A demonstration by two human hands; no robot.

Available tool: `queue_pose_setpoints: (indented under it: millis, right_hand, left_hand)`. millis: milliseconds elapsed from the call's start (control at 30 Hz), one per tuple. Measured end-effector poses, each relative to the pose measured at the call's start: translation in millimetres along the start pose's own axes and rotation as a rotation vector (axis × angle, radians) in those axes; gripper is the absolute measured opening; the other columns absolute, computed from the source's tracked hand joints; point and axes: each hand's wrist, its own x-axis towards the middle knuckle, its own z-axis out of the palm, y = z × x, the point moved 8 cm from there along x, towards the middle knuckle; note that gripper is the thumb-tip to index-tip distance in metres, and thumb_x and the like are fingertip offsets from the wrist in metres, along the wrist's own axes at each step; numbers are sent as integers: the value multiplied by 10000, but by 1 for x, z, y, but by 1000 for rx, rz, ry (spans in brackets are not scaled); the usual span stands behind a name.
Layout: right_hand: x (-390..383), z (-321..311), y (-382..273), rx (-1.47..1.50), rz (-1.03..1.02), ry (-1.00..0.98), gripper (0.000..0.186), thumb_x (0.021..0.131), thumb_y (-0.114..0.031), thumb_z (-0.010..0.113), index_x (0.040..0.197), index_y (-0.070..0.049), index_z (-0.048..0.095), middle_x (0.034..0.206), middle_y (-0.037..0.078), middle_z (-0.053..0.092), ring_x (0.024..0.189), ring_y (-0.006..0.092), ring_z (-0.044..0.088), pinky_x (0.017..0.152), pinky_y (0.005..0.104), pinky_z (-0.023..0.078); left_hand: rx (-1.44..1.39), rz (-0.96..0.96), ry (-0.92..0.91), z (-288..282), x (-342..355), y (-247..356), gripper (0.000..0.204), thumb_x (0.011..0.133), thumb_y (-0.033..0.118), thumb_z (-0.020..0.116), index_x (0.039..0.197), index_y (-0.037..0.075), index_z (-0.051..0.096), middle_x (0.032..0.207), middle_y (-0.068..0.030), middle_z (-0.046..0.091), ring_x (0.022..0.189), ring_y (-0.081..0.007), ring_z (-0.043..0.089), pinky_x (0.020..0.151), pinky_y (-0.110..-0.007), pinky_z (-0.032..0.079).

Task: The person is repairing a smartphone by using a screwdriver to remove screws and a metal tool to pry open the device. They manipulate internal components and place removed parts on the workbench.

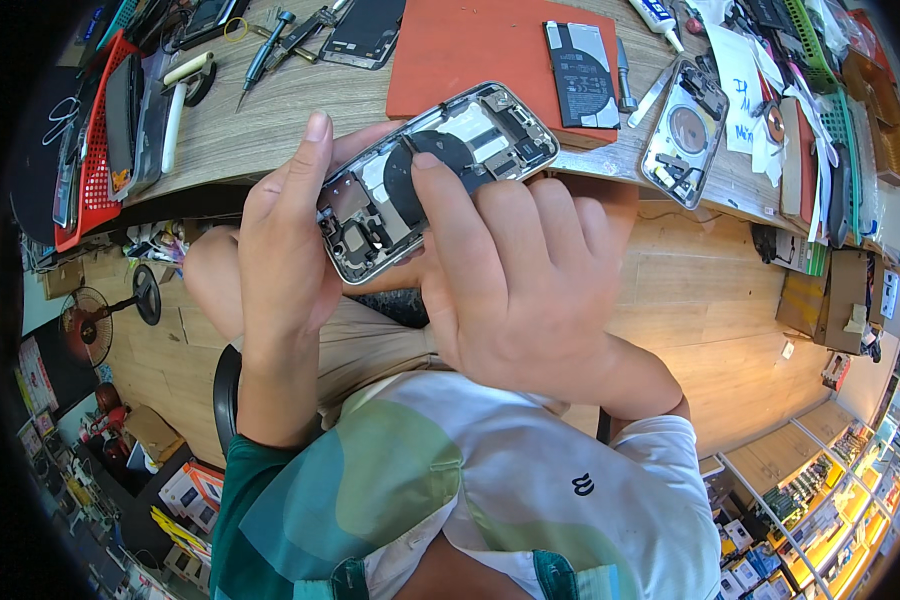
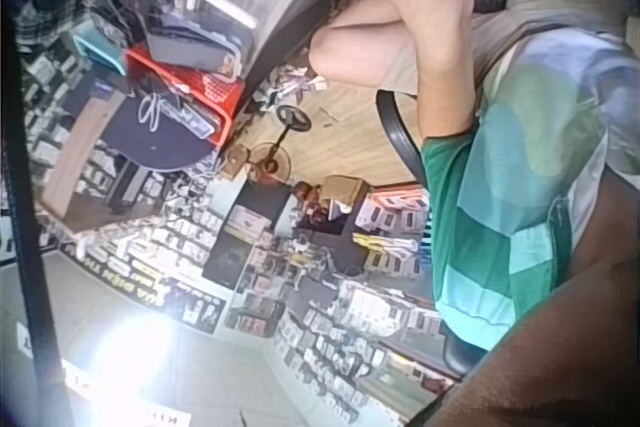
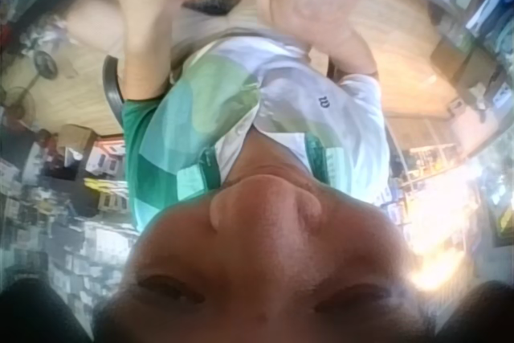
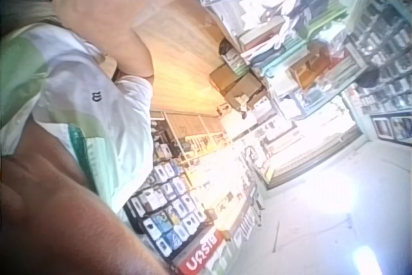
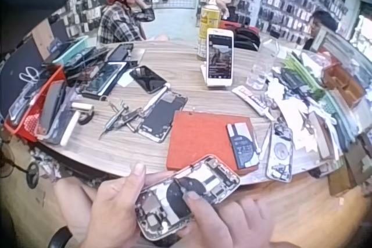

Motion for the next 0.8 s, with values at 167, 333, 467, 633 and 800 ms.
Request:
queue_pose_setpoints:
  millis: [167,333,467,633,800]
  right_hand:
    - [0,0,-3,-1,13,-13,466,901,-8,684,1363,39,637,899,114,627,698,275,531,632,408,367]
    - [-5,4,1,-22,40,74,492,837,-53,740,1316,36,674,833,57,605,666,216,548,584,366,365]
    - [-2,1,4,-4,87,158,502,817,-89,791,1296,21,692,789,32,594,657,207,568,568,362,401]
    - [-1,2,9,31,102,215,505,814,-98,803,1298,1,698,804,43,629,635,219,573,591,374,445]
    - [-5,5,8,36,128,126,512,816,-64,775,1319,-11,696,892,75,625,699,238,594,614,375,450]
  left_hand:
    - [23,26,12,-2,0,0,576,1163,395,469,1234,-123,710,962,-164,791,751,-176,769,641,-272,628]
    - [28,14,2,0,-1,1,575,1162,394,470,1234,-124,709,949,-165,789,723,-183,767,607,-278,628]
    - [11,5,6,1,-1,2,575,1162,393,468,1233,-125,707,932,-167,786,694,-190,764,574,-285,628]
    - [9,6,-8,1,-1,2,576,1162,391,466,1234,-127,706,923,-167,783,676,-191,760,549,-283,626]
    - [3,7,3,1,0,1,572,1163,387,465,1231,-127,707,924,-162,783,673,-189,759,548,-283,625]
